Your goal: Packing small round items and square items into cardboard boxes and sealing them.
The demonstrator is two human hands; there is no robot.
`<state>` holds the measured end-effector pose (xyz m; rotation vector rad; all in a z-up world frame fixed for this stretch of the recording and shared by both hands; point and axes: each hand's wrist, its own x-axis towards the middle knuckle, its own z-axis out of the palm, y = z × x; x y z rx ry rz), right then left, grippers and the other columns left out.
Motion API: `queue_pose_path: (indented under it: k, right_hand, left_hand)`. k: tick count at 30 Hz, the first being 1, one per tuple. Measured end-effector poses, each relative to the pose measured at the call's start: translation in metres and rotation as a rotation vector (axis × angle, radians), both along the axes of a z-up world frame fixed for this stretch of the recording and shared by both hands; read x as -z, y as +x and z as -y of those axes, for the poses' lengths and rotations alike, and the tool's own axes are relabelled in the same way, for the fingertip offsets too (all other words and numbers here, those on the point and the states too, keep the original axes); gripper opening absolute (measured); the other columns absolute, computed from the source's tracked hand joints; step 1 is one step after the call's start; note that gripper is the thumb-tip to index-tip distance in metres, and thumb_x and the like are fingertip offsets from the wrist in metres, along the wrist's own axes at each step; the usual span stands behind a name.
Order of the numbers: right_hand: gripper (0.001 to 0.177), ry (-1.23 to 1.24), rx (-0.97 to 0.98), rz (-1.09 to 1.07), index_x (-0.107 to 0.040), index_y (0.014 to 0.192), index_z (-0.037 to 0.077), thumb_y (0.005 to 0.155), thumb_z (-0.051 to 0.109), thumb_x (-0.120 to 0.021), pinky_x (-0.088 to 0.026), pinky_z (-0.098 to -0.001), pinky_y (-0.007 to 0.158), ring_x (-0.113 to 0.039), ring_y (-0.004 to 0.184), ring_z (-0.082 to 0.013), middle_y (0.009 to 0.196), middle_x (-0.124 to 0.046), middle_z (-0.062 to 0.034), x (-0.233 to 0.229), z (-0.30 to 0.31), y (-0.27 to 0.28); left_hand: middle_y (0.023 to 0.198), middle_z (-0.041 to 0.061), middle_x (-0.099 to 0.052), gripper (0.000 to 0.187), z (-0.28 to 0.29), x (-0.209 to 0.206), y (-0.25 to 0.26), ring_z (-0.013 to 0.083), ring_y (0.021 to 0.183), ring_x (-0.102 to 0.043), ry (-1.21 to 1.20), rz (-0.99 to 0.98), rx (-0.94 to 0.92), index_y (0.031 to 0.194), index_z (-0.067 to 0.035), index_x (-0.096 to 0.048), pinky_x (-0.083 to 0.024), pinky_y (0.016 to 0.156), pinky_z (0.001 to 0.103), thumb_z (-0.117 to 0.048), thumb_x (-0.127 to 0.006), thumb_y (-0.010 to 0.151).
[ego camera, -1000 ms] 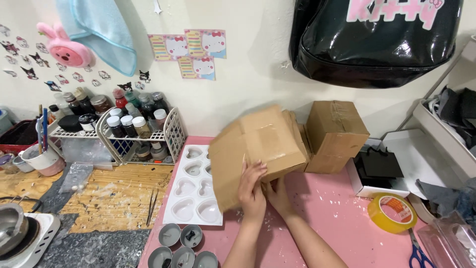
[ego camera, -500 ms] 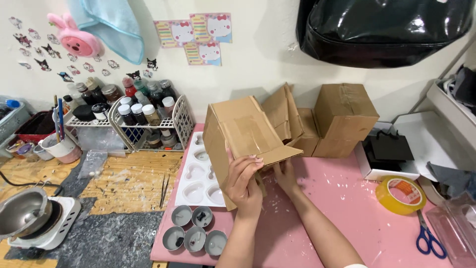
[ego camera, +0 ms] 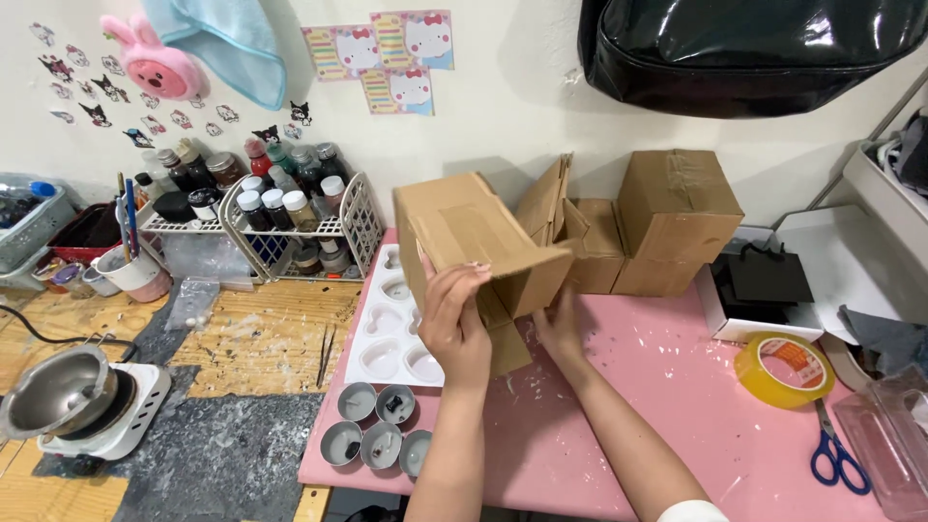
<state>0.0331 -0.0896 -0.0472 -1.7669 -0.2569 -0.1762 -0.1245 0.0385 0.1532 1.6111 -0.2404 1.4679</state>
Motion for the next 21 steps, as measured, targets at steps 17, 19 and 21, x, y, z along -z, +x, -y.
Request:
queue_pose_path:
  k: [17,19,21]
  right_hand:
    - [0.061,-0.361,0.313,0.680,-0.051,0.140,0.011,0.086,0.003,-0.078,-0.049,-0.0507,0.109,-0.053,0.131,-0.0420,0.134,-0.052,-0.0209,-0.026,0.023,0.008]
    - [0.057,-0.339,0.276,0.586,-0.052,0.139,0.008,0.087,0.002,-0.076,-0.053,-0.0479,0.103,-0.060,0.123,-0.0398,0.128,-0.057,-0.0203,-0.021,0.023,0.014]
    - [0.052,-0.260,0.338,0.560,-0.054,0.138,0.008,0.089,-0.003,-0.069,-0.053,-0.0449,0.107,-0.062,0.124,-0.0365,0.135,-0.062,-0.0165,-0.003,0.021,0.030]
  left_hand:
    - [0.102,0.006,-0.072,0.025,-0.007,0.000,-0.004,0.0250,0.102,-0.071,0.017,-0.025,-0.035,0.104,-0.005,-0.069,-0.031,0.130,0.057,0.014,-0.058,0.092]
    - [0.102,0.007,-0.072,0.023,-0.009,0.002,-0.004,0.0253,0.102,-0.072,0.011,-0.015,-0.047,0.103,-0.004,-0.069,-0.032,0.130,0.056,0.014,-0.059,0.093]
    - [0.103,0.009,-0.072,0.024,-0.012,0.002,-0.007,0.0255,0.104,-0.071,0.004,0.000,-0.065,0.103,-0.002,-0.069,-0.037,0.126,0.052,0.015,-0.056,0.092]
